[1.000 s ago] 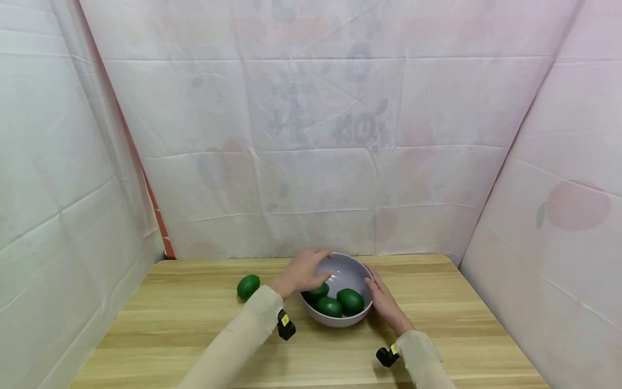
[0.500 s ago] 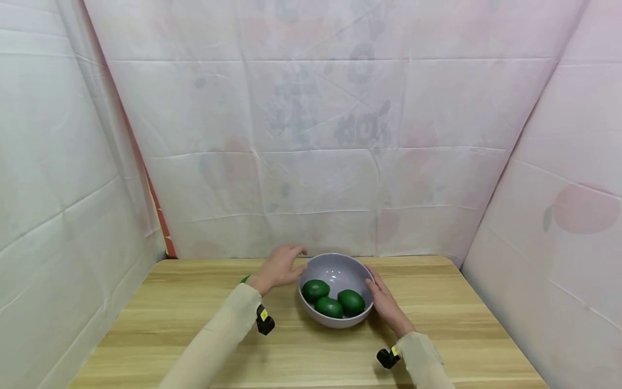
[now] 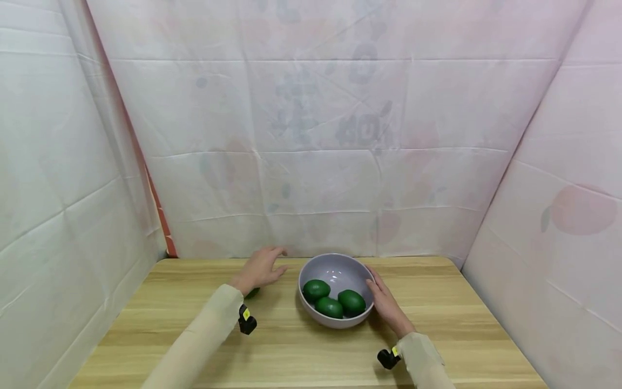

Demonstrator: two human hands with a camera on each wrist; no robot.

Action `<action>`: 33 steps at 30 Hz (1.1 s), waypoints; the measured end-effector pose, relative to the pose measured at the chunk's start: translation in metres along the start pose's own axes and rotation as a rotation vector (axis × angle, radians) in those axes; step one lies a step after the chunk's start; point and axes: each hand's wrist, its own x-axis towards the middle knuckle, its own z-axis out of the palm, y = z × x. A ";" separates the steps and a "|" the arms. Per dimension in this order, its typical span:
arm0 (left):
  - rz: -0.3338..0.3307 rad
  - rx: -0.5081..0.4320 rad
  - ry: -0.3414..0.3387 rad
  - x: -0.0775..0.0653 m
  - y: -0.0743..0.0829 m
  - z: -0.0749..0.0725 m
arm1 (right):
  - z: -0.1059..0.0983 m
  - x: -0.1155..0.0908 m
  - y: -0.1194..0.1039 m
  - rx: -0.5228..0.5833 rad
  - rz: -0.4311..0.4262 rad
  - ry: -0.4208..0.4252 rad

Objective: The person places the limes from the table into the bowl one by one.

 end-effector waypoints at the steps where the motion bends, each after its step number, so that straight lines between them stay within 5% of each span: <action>1: -0.013 0.003 -0.007 -0.001 -0.002 -0.001 | 0.000 0.000 0.000 0.001 -0.002 0.000; 12: -0.130 0.022 -0.075 -0.013 -0.016 -0.006 | -0.002 0.000 0.002 -0.001 -0.005 0.009; 33: -0.217 0.069 -0.183 -0.030 -0.038 -0.005 | -0.004 -0.002 0.001 0.009 0.003 -0.005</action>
